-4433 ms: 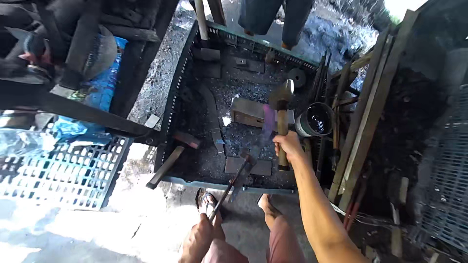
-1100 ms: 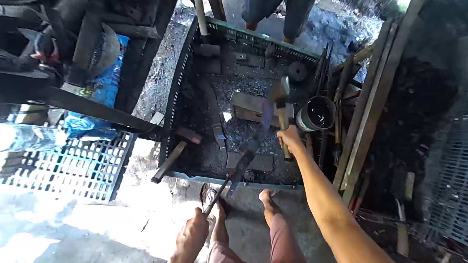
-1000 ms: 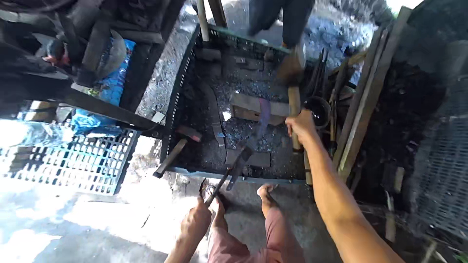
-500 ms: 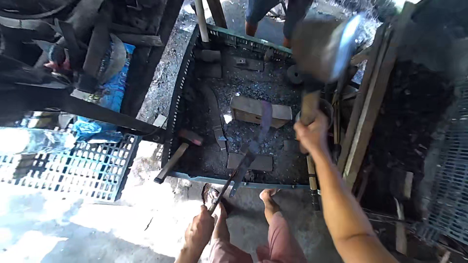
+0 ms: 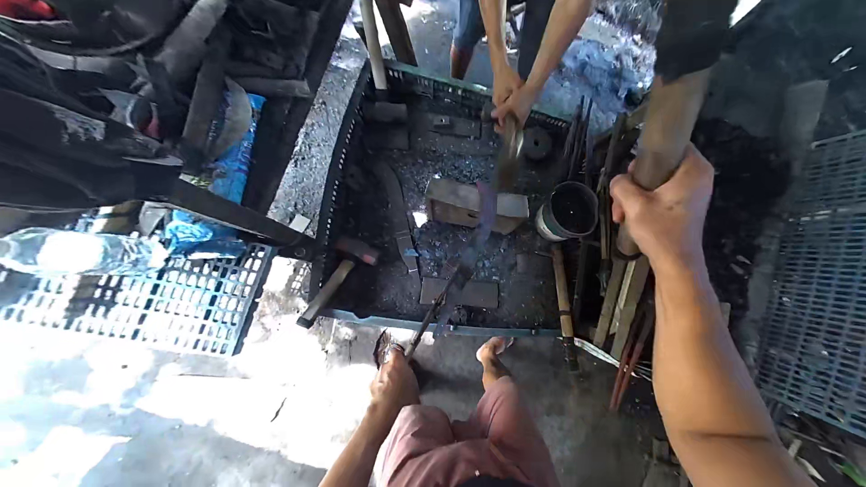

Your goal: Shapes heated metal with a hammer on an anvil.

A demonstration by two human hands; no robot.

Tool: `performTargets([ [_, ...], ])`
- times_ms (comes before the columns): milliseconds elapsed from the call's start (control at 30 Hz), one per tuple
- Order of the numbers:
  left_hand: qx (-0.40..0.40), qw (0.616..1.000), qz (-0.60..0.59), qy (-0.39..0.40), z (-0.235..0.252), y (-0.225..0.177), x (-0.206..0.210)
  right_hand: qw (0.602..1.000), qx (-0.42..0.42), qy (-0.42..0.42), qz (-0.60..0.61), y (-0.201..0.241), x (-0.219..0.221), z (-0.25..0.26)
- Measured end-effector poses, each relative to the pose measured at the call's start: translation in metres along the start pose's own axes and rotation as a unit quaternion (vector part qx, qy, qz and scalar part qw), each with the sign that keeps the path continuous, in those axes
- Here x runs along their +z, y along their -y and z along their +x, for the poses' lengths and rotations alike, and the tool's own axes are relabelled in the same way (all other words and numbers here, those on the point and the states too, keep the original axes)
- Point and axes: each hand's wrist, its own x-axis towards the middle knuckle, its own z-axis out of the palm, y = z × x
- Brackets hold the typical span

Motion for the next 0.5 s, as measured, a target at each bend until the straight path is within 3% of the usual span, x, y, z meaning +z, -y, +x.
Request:
performTargets([
  [67, -0.012, 1.000, -0.014, 0.001, -0.002, -0.002, 0.001, 0.999, -0.029, -0.041, -0.007, -0.013, 0.026, 0.008],
  [133, -0.022, 1.000, -0.019, 0.001, 0.001, -0.004, 0.006, 1.000, 0.026, -0.008, -0.014, -0.052, 0.084, -0.005],
  [200, -0.031, 0.999, -0.015, 0.000, 0.003, -0.006, 0.013, 0.986, 0.144, 0.078, 0.011, -0.122, 0.168, -0.033],
  [267, -0.029, 1.000, -0.004, 0.005, -0.008, -0.008, 0.012, 0.940, 0.286, 0.175, 0.065, -0.176, 0.229, -0.061],
  [333, -0.024, 1.000, 0.004, 0.002, -0.024, -0.014, -0.003, 0.900, 0.363, 0.224, 0.087, -0.155, 0.217, -0.057],
  [433, 0.004, 1.000, 0.000, -0.005, -0.028, -0.013, -0.001, 0.920, 0.313, 0.211, 0.106, -0.078, 0.137, -0.057],
  [500, 0.031, 0.999, -0.014, -0.020, -0.002, -0.012, 0.010, 0.954, 0.224, 0.175, 0.094, -0.040, 0.084, -0.049],
])
